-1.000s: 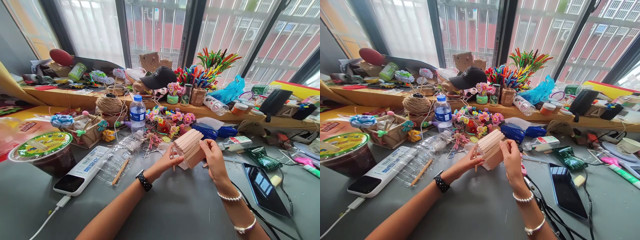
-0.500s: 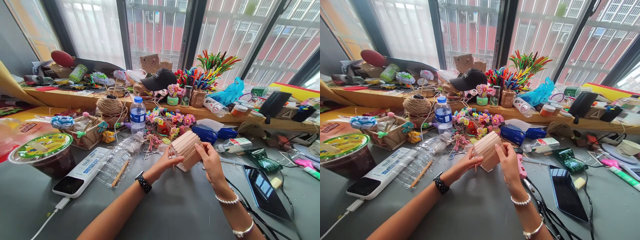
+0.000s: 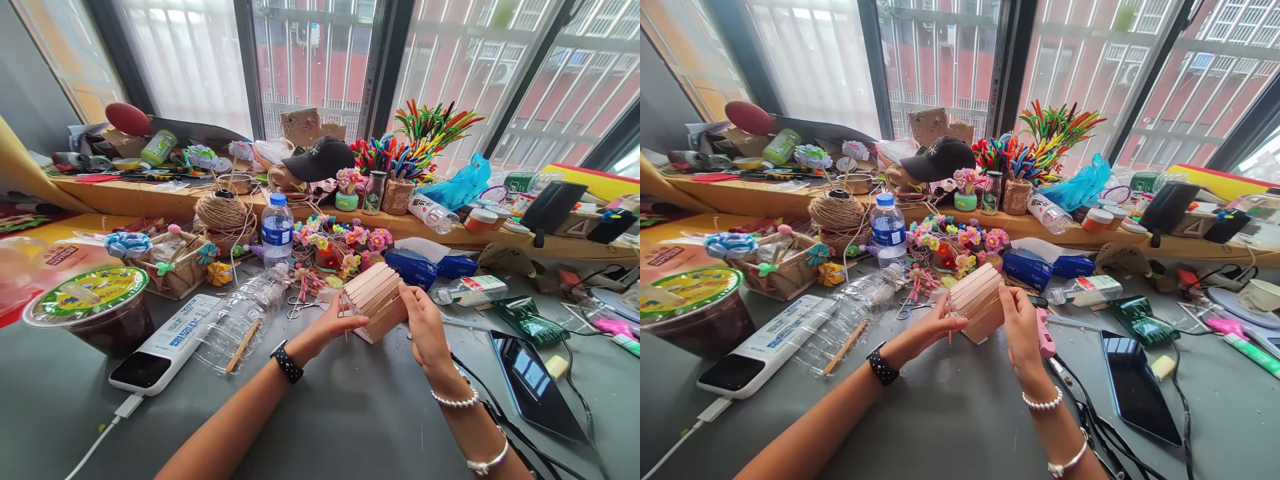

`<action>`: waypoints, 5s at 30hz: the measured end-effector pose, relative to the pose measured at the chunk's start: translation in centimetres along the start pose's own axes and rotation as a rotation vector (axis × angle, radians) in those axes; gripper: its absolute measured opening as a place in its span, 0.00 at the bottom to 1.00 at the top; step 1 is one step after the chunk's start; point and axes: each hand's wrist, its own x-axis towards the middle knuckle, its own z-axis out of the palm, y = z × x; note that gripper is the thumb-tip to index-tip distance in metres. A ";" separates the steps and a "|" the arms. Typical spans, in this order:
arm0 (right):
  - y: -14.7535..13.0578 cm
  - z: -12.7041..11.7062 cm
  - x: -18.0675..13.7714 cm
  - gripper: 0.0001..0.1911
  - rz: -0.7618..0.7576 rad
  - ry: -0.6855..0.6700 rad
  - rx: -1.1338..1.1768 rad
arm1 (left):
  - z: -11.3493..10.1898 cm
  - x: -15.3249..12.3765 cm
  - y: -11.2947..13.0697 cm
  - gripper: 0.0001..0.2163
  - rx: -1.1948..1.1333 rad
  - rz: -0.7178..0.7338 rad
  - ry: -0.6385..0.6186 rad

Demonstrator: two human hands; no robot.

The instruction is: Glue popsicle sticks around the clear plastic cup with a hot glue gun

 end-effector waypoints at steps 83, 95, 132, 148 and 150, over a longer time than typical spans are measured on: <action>0.9 -0.5 0.7 0.18 -0.052 -0.090 -0.042 | -1.5 1.0 -1.0 0.43 0.027 0.079 -0.092; 0.8 -1.0 1.1 0.19 -0.079 -0.210 -0.097 | -1.0 0.6 -0.6 0.44 0.017 0.095 -0.023; -0.5 -0.6 0.0 0.13 -0.249 -0.330 -0.379 | 0.2 -1.5 3.0 0.10 0.255 0.486 0.485; -0.3 -0.7 0.1 0.12 -0.225 -0.367 -0.377 | 1.8 -3.0 4.1 0.09 0.472 0.251 0.209; -0.3 -0.7 0.1 0.12 -0.217 -0.362 -0.378 | 1.6 -2.9 4.0 0.09 0.454 0.250 0.190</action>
